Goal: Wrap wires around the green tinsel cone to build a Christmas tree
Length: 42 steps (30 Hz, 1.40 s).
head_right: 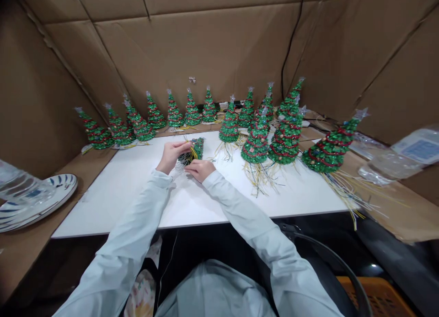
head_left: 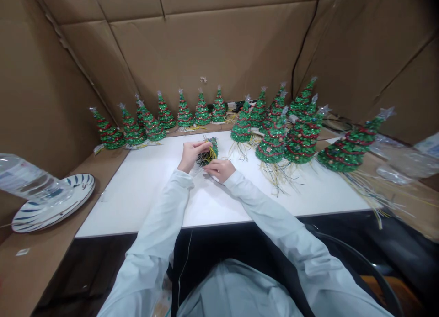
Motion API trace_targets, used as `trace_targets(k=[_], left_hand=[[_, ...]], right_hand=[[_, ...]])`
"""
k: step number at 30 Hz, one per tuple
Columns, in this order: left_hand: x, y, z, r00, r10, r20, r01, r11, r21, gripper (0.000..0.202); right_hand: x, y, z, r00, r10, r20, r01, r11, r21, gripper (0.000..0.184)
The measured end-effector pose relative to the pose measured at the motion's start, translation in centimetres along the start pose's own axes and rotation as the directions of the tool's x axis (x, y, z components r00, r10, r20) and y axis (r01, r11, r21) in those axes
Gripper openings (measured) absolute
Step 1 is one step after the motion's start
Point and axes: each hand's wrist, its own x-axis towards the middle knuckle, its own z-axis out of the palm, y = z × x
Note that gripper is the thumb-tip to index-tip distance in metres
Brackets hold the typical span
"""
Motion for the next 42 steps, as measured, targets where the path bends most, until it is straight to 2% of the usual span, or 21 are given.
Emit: trace_targets(k=[5, 9, 17, 24, 28, 31, 33, 36, 38, 39, 40, 42], left_hand=[[-0.1, -0.5, -0.2, 1.0, 0.023, 0.014, -0.023, 1.0, 0.013, 0.026], [-0.3, -1.4, -0.2, 1.0, 0.013, 0.011, -0.013, 1.0, 0.014, 0.028], [-1.4, -3.6, 1.5, 0.997, -0.066, 0.038, 0.069, 0.994, -0.081, 0.027], [-1.1, -4.0, 1.6, 0.998, -0.05, 0.042, 0.054, 0.994, -0.098, 0.028], [-0.8, -4.5, 1.3, 0.996, -0.085, 0.027, 0.087, 0.992, -0.09, 0.028], [-0.7, -4.8, 1.1, 0.996, -0.088, 0.013, 0.089, 0.989, -0.121, 0.03], [-0.6, -4.9, 1.1, 0.996, -0.086, -0.002, 0.085, 0.988, -0.131, 0.031], [-0.7, -4.6, 1.1, 0.996, -0.09, -0.017, 0.087, 0.988, -0.13, 0.03], [-0.7, -4.2, 1.1, 0.996, -0.086, -0.015, 0.083, 0.989, -0.122, 0.03], [-0.8, -4.1, 1.1, 0.996, -0.082, -0.015, 0.08, 0.99, -0.114, 0.03], [-0.8, -3.9, 1.2, 0.997, -0.078, -0.016, 0.076, 0.991, -0.106, 0.03], [-0.9, -3.7, 1.2, 0.997, -0.075, -0.015, 0.074, 0.993, -0.091, 0.029]], right_hand=[[-0.4, 0.6, -0.6, 0.966, 0.041, -0.257, -0.017, 0.995, 0.094, 0.017], [-0.6, 0.4, -1.2, 0.93, 0.104, -0.352, -0.047, 0.985, 0.167, 0.016], [-0.7, -0.1, -1.4, 0.906, 0.216, -0.365, -0.114, 0.953, 0.28, 0.017], [-0.9, -0.8, -1.9, 0.938, 0.181, -0.296, -0.125, 0.972, 0.198, 0.022], [-1.0, -1.6, -2.2, 0.934, 0.134, -0.332, -0.088, 0.985, 0.15, 0.027], [-1.1, -1.7, -2.7, 0.878, 0.203, -0.433, -0.145, 0.976, 0.162, 0.033], [-1.0, -1.1, -3.2, 0.815, 0.332, -0.475, -0.293, 0.943, 0.157, 0.037], [-0.7, 0.5, -3.7, 0.694, 0.575, -0.434, -0.59, 0.799, 0.115, 0.041], [-0.6, 1.3, -3.9, 0.642, 0.674, -0.365, -0.698, 0.711, 0.083, 0.043], [-0.7, 1.5, -3.9, 0.653, 0.679, -0.335, -0.701, 0.71, 0.073, 0.043], [-0.7, 1.6, -3.9, 0.697, 0.648, -0.307, -0.664, 0.745, 0.065, 0.041], [-0.9, 1.3, -3.5, 0.849, 0.481, -0.218, -0.485, 0.874, 0.04, 0.03]])
